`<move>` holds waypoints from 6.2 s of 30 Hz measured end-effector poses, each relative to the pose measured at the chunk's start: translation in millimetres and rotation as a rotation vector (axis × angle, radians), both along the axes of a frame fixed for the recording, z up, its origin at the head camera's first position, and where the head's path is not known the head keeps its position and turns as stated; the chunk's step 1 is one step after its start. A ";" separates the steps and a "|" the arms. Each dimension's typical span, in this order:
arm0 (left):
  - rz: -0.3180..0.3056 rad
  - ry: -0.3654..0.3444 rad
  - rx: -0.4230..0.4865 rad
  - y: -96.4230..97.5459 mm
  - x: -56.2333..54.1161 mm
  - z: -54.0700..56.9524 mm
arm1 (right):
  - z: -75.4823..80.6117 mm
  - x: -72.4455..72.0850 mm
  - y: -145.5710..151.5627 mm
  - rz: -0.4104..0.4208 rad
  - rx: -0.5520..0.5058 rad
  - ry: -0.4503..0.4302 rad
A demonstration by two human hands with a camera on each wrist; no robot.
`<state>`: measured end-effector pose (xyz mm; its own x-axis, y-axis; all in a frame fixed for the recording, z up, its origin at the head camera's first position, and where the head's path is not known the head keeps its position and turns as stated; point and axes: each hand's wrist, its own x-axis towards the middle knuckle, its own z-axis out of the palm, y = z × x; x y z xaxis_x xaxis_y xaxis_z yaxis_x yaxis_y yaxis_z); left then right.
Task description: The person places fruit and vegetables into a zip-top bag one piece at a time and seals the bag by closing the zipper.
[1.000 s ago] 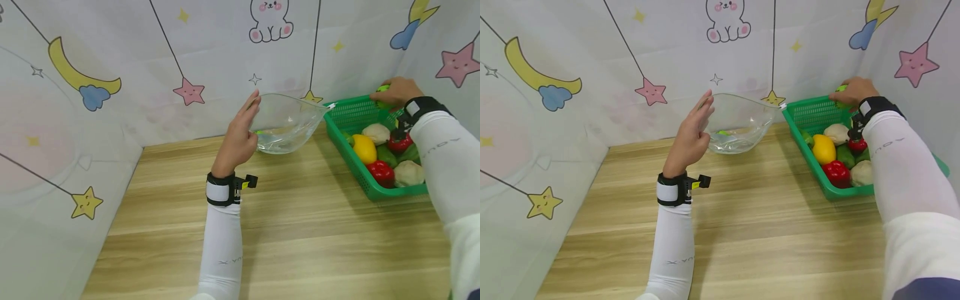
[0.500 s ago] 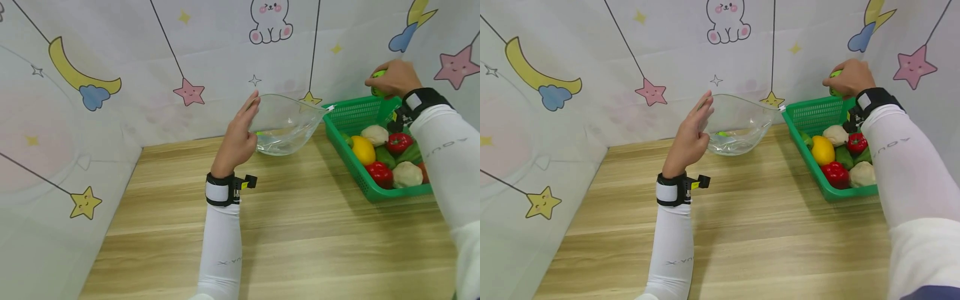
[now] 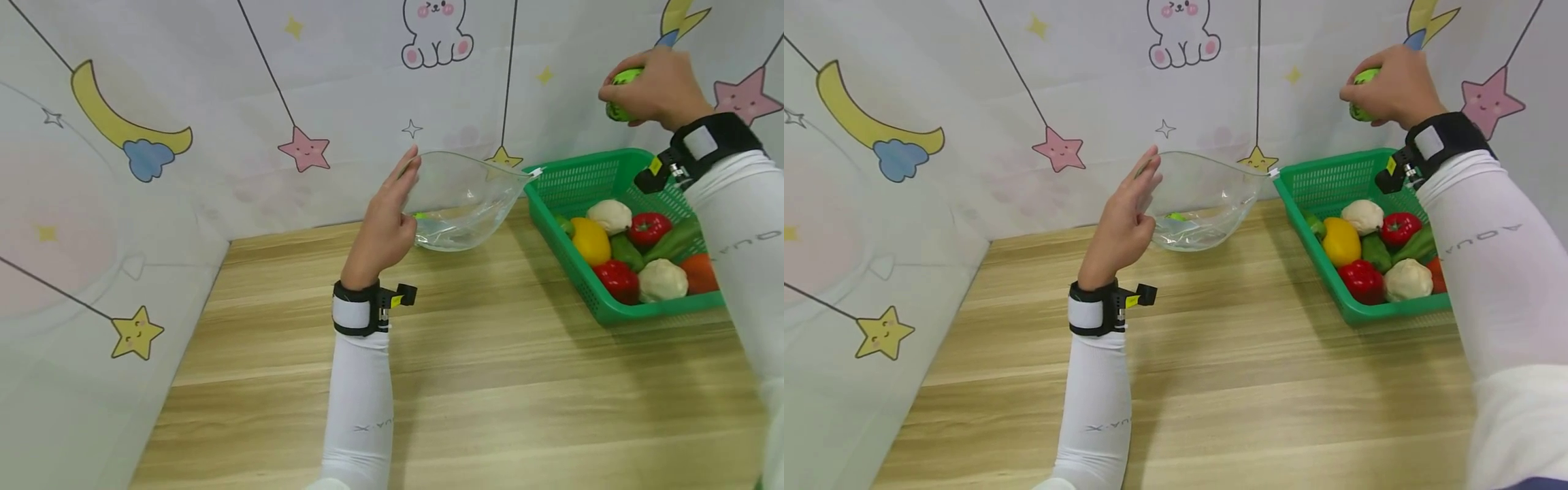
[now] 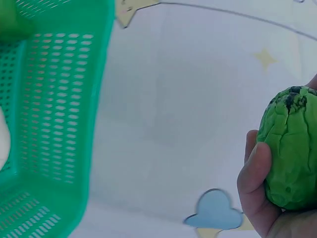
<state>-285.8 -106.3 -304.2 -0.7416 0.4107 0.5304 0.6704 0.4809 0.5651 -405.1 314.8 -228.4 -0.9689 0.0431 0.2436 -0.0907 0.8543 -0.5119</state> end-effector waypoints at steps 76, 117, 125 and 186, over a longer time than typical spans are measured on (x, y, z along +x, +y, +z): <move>-0.032 -0.032 0.010 -12.6 3.7 3.7 | -30.8 99.4 -213.9 0.767 0.587 0.116; -0.032 -0.009 0.027 -6.2 5.4 2.7 | -5.9 121.3 -206.6 0.663 0.503 -0.016; -0.022 -0.010 0.012 -6.6 5.3 3.0 | 30.2 147.0 -205.1 0.721 0.392 0.105; -0.009 -0.020 0.036 -9.9 6.6 4.8 | -80.9 -6.5 16.5 0.269 0.210 -0.672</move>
<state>-279.2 -116.2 -299.4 -0.7489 0.3979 0.5299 0.6626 0.4540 0.5956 -411.6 331.3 -309.3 -0.8821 -0.1986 -0.4271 -0.0356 0.9323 -0.3599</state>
